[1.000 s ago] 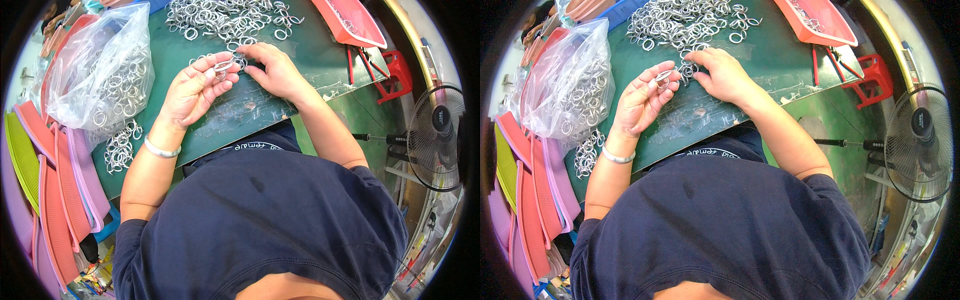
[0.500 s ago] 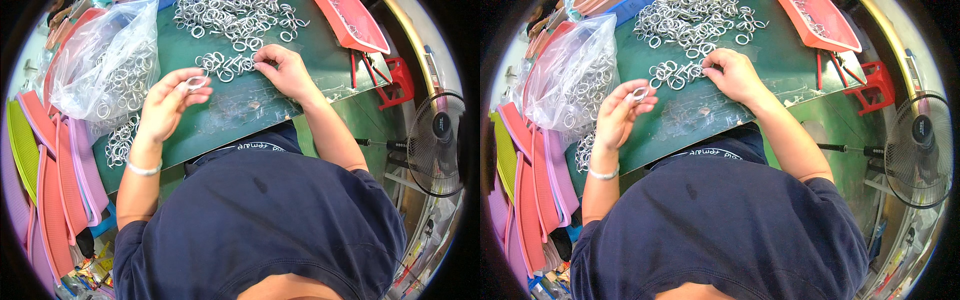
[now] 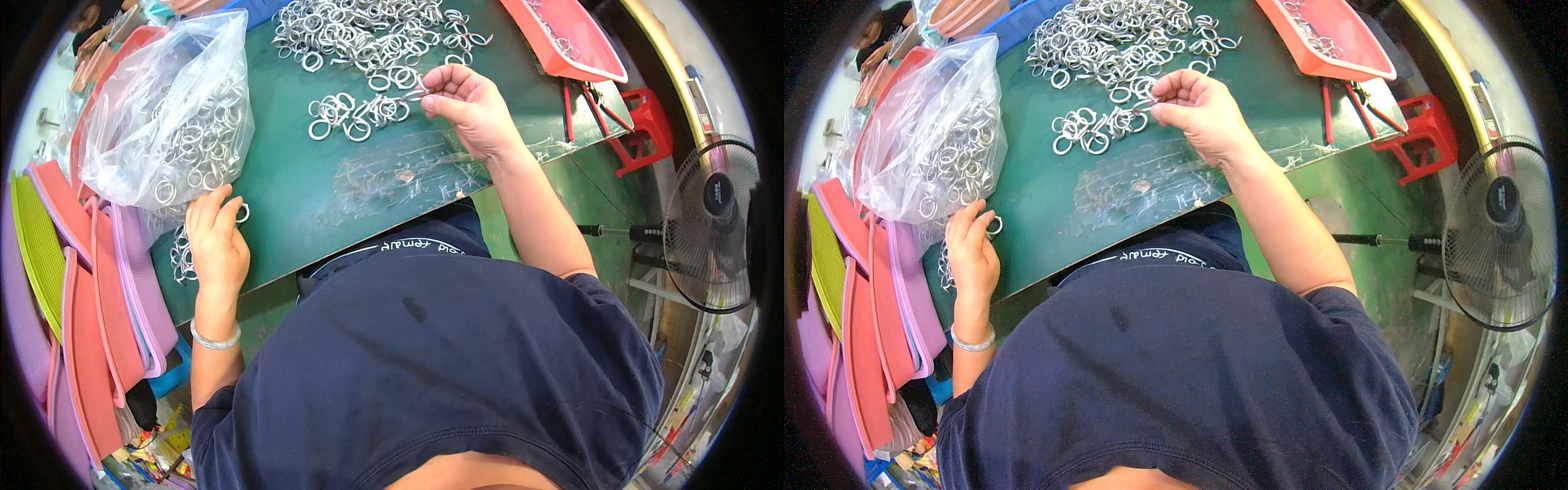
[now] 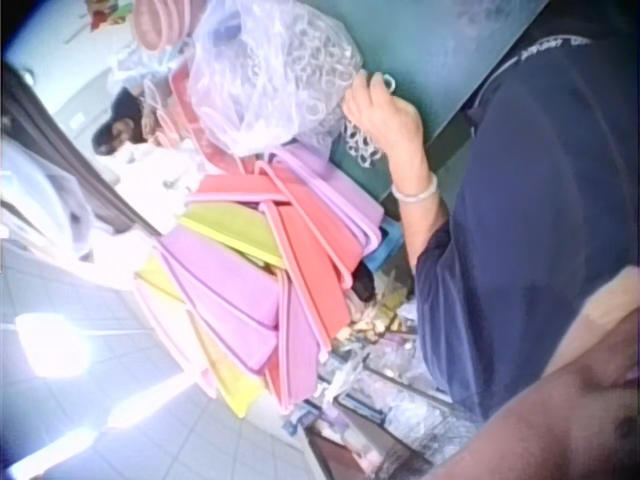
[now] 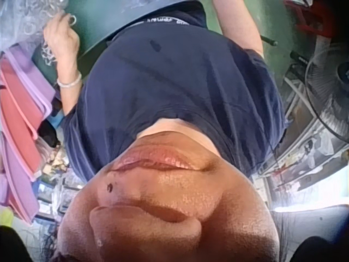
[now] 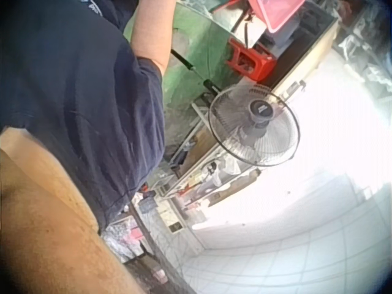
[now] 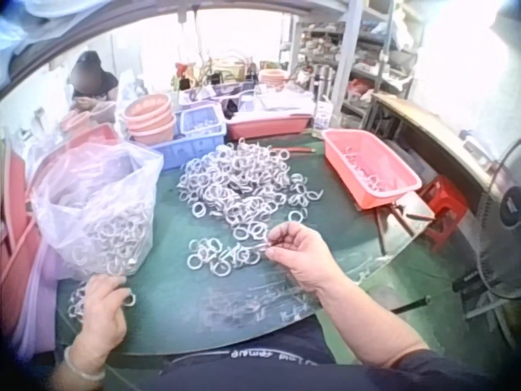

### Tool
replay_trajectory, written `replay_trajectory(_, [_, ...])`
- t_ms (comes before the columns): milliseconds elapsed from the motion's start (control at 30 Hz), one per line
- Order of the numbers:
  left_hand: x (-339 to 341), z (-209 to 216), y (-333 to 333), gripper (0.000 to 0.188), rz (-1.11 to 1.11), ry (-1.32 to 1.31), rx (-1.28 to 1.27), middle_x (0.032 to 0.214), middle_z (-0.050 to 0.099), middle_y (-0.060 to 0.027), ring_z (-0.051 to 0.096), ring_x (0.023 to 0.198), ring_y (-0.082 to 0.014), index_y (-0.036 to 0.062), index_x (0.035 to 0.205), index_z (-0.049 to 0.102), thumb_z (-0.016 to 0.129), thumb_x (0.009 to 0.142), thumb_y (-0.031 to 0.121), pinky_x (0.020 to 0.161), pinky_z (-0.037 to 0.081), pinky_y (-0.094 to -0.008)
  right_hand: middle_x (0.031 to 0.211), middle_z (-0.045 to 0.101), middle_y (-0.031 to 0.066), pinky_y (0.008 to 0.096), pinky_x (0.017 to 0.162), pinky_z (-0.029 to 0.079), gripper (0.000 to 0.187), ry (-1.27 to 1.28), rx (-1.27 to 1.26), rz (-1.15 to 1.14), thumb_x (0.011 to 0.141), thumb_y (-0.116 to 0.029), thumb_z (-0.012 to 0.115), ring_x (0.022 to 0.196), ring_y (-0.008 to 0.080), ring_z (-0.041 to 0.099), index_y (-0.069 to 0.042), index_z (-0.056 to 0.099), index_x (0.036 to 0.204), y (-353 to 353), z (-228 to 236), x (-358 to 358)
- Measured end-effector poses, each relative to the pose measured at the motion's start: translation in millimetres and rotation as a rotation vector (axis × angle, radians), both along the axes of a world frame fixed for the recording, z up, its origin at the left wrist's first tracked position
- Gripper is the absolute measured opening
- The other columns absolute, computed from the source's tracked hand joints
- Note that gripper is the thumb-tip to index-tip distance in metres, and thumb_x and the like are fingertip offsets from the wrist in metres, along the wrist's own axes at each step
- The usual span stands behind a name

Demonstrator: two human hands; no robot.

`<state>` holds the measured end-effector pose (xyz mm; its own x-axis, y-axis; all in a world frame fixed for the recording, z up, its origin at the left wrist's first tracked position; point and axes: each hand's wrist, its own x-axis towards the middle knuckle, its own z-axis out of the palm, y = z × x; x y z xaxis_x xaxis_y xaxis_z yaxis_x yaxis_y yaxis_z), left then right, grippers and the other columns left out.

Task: The person picks up small metal rings from a pile and links them together by hand on a green workbench.

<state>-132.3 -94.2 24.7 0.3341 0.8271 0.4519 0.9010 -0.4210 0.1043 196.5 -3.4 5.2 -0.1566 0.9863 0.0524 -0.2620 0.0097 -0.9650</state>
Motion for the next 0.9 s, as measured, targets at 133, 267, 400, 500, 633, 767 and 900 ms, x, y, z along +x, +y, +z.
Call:
replay_trajectory(133, [37, 7, 14, 0.024, -0.120, -0.273, 0.010, 0.094, 0.058, -0.0134, 0.056, 0.087, -0.0265, 0.0003, 0.094, 0.059, 0.053, 0.072, -0.005, 0.078, 0.043, -0.0339, 0.082, 0.059, 0.0071, 0.0228, 0.064, 0.047, 0.022, 0.142, -0.073, 0.088, 0.071, 0.005, 0.063, 0.072, 0.0119, 0.057, 0.002, 0.054, 0.091, -6, 5, -5])
replay_trajectory(267, [98, 15, 33, 0.021, -0.220, -0.904, -0.473, 0.094, 0.059, -0.0088, 0.056, 0.086, -0.0141, -0.0003, 0.102, 0.057, 0.054, 0.082, 0.002, 0.076, 0.044, -0.0253, 0.083, 0.060, 0.0094, 0.0237, 0.064, 0.048, 0.022, 0.195, -0.098, 0.164, 0.072, 0.004, 0.063, 0.072, 0.0136, 0.059, 0.003, 0.054, 0.092, -16, 19, -21])
replay_trajectory(400, [120, 4, 62, 0.016, -0.376, -1.138, -0.724, 0.083, 0.061, -0.0043, 0.056, 0.070, -0.0084, 0.0010, 0.098, 0.058, 0.055, 0.084, 0.008, 0.063, 0.045, -0.0200, 0.088, 0.060, 0.0102, 0.0241, 0.067, 0.048, 0.023, 0.189, -0.062, 0.201, 0.075, 0.002, 0.061, 0.076, 0.0139, 0.058, 0.003, 0.053, 0.097, -26, 23, -29])
replay_trajectory(500, [130, 10, 65, 0.015, -0.359, -1.297, -0.852, 0.078, 0.061, -0.0027, 0.055, 0.068, -0.0069, 0.0015, 0.096, 0.059, 0.051, 0.087, 0.012, 0.061, 0.044, -0.0186, 0.091, 0.060, 0.0100, 0.0245, 0.069, 0.048, 0.023, 0.141, -0.050, 0.175, 0.078, 0.000, 0.058, 0.078, 0.0134, 0.057, 0.004, 0.052, 0.101, -27, 22, -25])
replay_trajectory(633, [128, 9, 68, 0.017, -0.359, -1.452, -1.048, 0.078, 0.061, -0.0033, 0.056, 0.066, -0.0080, 0.0020, 0.093, 0.059, 0.050, 0.088, 0.016, 0.059, 0.045, -0.0197, 0.088, 0.060, 0.0083, 0.0238, 0.067, 0.048, 0.024, 0.082, -0.039, 0.159, 0.080, -0.002, 0.058, 0.073, 0.0118, 0.057, 0.005, 0.053, 0.102, -28, 21, -23])
replay_trajectory(767, [121, 2, 71, 0.018, -0.323, -1.596, -1.189, 0.078, 0.061, -0.0043, 0.056, 0.065, -0.0094, 0.0026, 0.094, 0.058, 0.049, 0.089, 0.017, 0.058, 0.046, -0.0198, 0.083, 0.060, 0.0045, 0.0208, 0.061, 0.046, 0.020, 0.000, -0.024, 0.122, 0.081, -0.005, 0.058, 0.065, 0.0083, 0.054, 0.003, 0.056, 0.099, -28, 19, -26])
replay_trajectory(900, [113, -6, 75, 0.020, -0.397, -1.759, -1.347, 0.079, 0.062, -0.0061, 0.058, 0.065, -0.0110, 0.0015, 0.096, 0.057, 0.047, 0.089, 0.017, 0.058, 0.047, -0.0200, 0.076, 0.059, 0.0022, 0.0187, 0.056, 0.044, 0.016, -0.088, 0.015, 0.063, 0.081, -0.009, 0.058, 0.062, 0.0062, 0.052, 0.001, 0.058, 0.093, -30, 21, -32])
